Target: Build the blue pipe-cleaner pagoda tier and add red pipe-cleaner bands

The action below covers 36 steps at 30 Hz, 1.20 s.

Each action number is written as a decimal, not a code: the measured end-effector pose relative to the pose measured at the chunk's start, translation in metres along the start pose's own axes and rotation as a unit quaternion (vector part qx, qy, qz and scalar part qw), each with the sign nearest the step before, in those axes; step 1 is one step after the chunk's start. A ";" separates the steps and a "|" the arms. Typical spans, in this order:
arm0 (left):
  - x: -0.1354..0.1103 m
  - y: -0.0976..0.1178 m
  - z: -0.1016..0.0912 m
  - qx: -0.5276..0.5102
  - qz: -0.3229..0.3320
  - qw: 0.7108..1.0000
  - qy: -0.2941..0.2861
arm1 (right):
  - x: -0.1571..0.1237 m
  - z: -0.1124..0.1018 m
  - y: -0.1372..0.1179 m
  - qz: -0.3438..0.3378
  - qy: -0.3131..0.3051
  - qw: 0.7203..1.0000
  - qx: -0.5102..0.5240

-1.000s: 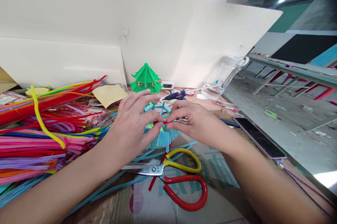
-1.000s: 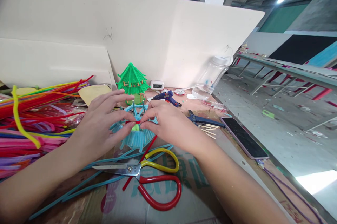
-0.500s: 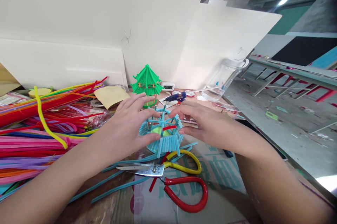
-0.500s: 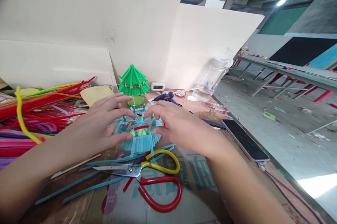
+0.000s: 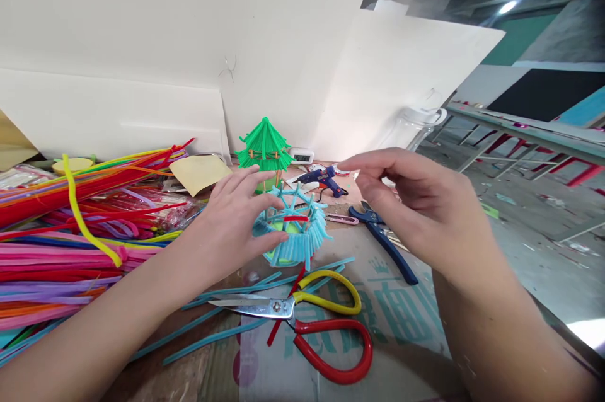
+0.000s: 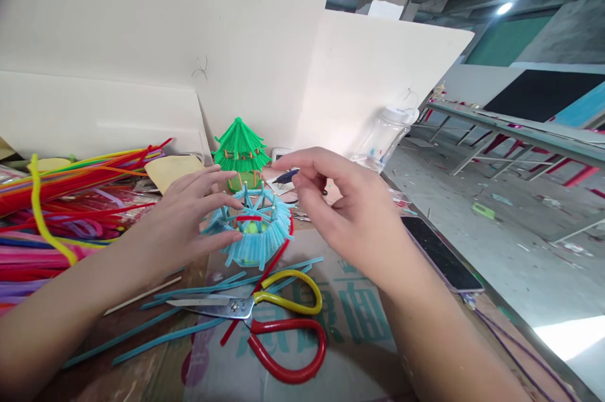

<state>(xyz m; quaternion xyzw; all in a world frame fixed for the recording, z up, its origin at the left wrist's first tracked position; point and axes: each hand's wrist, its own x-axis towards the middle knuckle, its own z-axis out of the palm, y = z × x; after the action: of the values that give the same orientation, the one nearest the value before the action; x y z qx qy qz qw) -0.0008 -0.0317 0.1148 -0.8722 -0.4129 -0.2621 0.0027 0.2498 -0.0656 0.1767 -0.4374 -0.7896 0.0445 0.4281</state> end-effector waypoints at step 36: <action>0.002 -0.014 -0.013 -0.071 0.019 0.997 -0.030 | -0.001 0.027 0.011 -0.170 -0.108 0.979 -0.023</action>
<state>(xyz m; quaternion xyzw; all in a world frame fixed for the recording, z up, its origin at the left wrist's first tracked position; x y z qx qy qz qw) -0.0156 -0.0243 0.1240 -0.8852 -0.3767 -0.2647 -0.0667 0.2379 -0.0512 0.1536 -0.2992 -0.8948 0.0005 0.3314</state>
